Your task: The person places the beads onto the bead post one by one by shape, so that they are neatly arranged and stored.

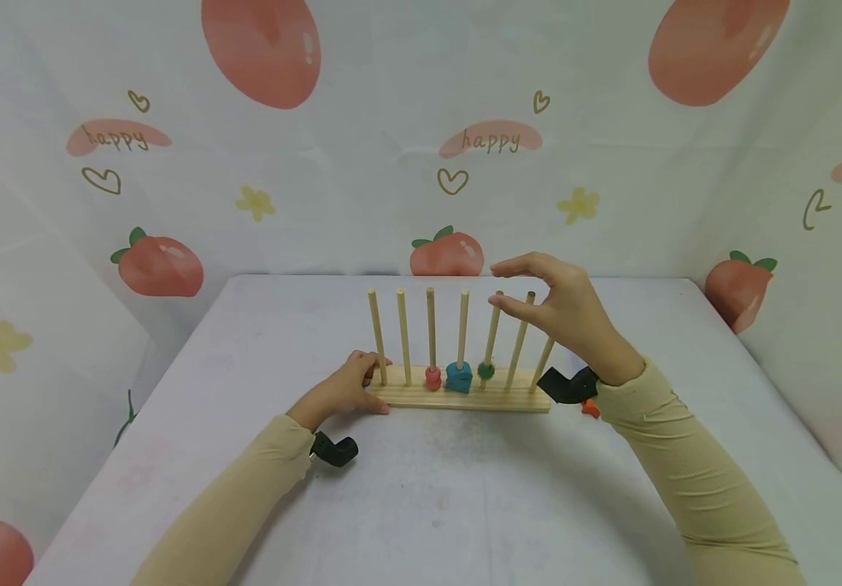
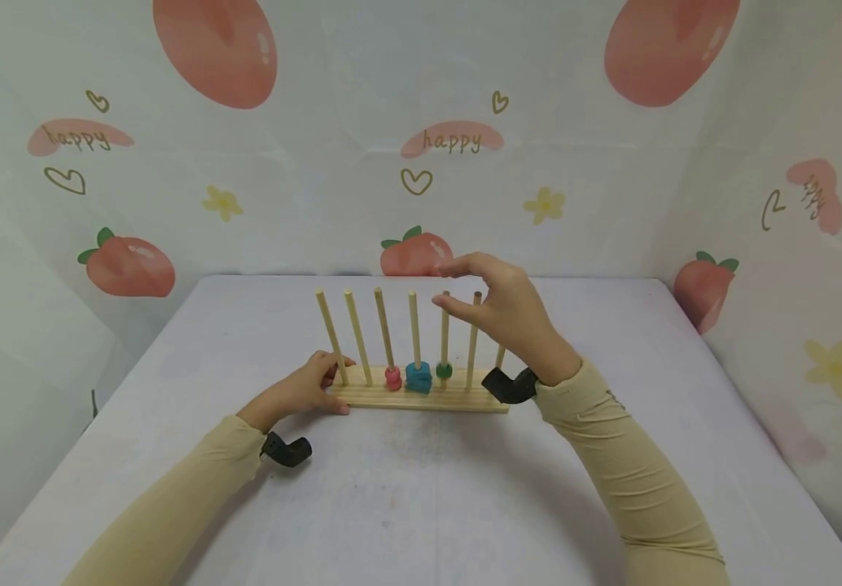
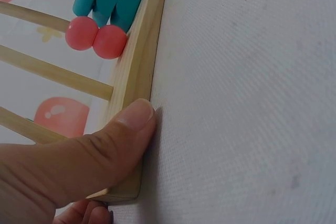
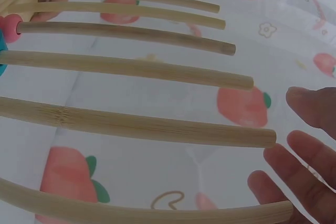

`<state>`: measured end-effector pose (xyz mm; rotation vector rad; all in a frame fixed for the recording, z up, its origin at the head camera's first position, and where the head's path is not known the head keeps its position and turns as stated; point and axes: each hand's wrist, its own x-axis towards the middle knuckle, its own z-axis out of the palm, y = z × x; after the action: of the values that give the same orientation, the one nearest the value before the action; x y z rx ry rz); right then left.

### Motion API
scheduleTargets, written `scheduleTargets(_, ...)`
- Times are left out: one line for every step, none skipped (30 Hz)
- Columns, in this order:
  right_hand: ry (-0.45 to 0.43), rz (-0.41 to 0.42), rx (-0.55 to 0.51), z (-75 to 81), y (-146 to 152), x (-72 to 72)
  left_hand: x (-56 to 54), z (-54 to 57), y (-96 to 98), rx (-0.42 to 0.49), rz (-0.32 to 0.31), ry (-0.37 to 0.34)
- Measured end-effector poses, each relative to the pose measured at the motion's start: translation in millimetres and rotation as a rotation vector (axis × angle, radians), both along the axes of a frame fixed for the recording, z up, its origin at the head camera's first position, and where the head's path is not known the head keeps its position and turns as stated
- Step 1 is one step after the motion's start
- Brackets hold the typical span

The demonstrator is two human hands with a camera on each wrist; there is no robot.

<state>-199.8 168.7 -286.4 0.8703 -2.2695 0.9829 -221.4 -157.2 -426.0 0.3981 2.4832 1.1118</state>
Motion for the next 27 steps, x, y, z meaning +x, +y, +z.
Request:
scheduleTargets(-0.003,-0.003,0.004,0.2,0,0.2,-0.1,0.0,-0.1,-0.001,-0.001,0.001)
scheduleTargets(-0.006,-0.005,0.007,0.5,0,0.3,-0.2,-0.1,-0.3,-0.003,-0.001,0.002)
scheduleTargets(-0.008,-0.005,0.008,0.7,0,0.3,-0.4,-0.1,-0.4,-0.004,-0.003,0.003)
scheduleTargets(-0.011,-0.003,0.007,1.1,0,0.5,-0.6,-0.3,-0.6,-0.005,-0.002,0.004)
scheduleTargets(-0.012,-0.001,0.006,1.3,0,0.5,-0.8,-0.8,-0.7,-0.008,-0.004,0.008)
scheduleTargets(-0.013,0.003,0.002,1.4,1,0.5,-0.8,-1.1,-0.9,-0.008,-0.005,0.008)
scheduleTargets(-0.011,0.007,-0.005,1.6,1,0.7,-0.9,-1.1,-1.0,-0.011,-0.006,0.01)
scheduleTargets(-0.014,0.016,-0.024,1.7,2,1.0,-1.0,-1.4,-1.0,-0.011,-0.005,0.01)
scheduleTargets(-0.013,0.028,-0.044,2.0,3,1.6,-1.0,-1.7,-0.9,-0.015,-0.005,0.013)
scheduleTargets(-0.012,0.038,-0.069,2.1,4,2.5,-0.9,-1.7,-0.7,-0.016,-0.002,0.013)
scheduleTargets(-0.008,0.053,-0.099,2.4,6,3.5,-0.8,-1.7,-0.5,-0.019,-0.004,0.015)
scheduleTargets(-0.002,0.068,-0.133,2.9,8,5.0,-0.8,-1.8,-0.6,-0.02,-0.003,0.015)
scheduleTargets(0.005,0.085,-0.169,3.7,10,6.8,-0.7,-2.2,-0.6,-0.021,-0.003,0.016)
scheduleTargets(0.014,0.106,-0.206,4.5,12,8.9,-0.5,-2.4,-0.6,-0.021,-0.002,0.015)
scheduleTargets(0.029,0.127,-0.237,5.5,14,11.0,-0.5,-2.4,-0.6,-0.022,-0.002,0.016)
scheduleTargets(0.041,0.146,-0.268,6.3,17,13.2,-0.5,-2.1,-0.5,-0.022,-0.001,0.015)
scheduleTargets(0.055,0.163,-0.293,7.5,20,15.8,-0.5,-2.1,-0.6,-0.02,-0.002,0.015)
scheduleTargets(0.064,0.177,-0.319,8.3,22,18.6,-0.4,-1.9,-0.7,-0.018,-0.003,0.014)
scheduleTargets(0.071,0.191,-0.338,9.1,24,21.6,-0.4,-1.6,-0.6,-0.018,-0.004,0.015)
scheduleTargets(0.077,0.198,-0.346,9.6,26,24.5,-0.6,-1.1,-0.6,-0.017,-0.005,0.015)
scheduleTargets(0.083,0.205,-0.35,9.7,28,27.1,-0.7,-0.6,-0.6,-0.015,-0.005,0.014)
scheduleTargets(0.088,0.204,-0.345,9.7,30,29.8,-0.7,-0.6,-0.6,-0.014,-0.007,0.014)
scheduleTargets(0.094,0.201,-0.331,9.5,32,32.6,-0.6,-0.6,-0.8,-0.012,-0.008,0.014)
scheduleTargets(0.102,0.196,-0.312,9.0,33,35.0,-0.6,-0.6,-0.7,-0.012,-0.007,0.013)
scheduleTargets(0.111,0.189,-0.284,8.4,35,37.6,-0.6,-0.8,-0.8,-0.013,-0.006,0.012)
scheduleTargets(0.121,0.181,-0.255,7.4,36,40.2,-0.4,-0.6,-0.7,-0.014,-0.006,0.012)
scheduleTargets(0.13,0.168,-0.223,6.3,38,43.1,-0.2,-0.8,-0.7,-0.018,-0.005,0.012)
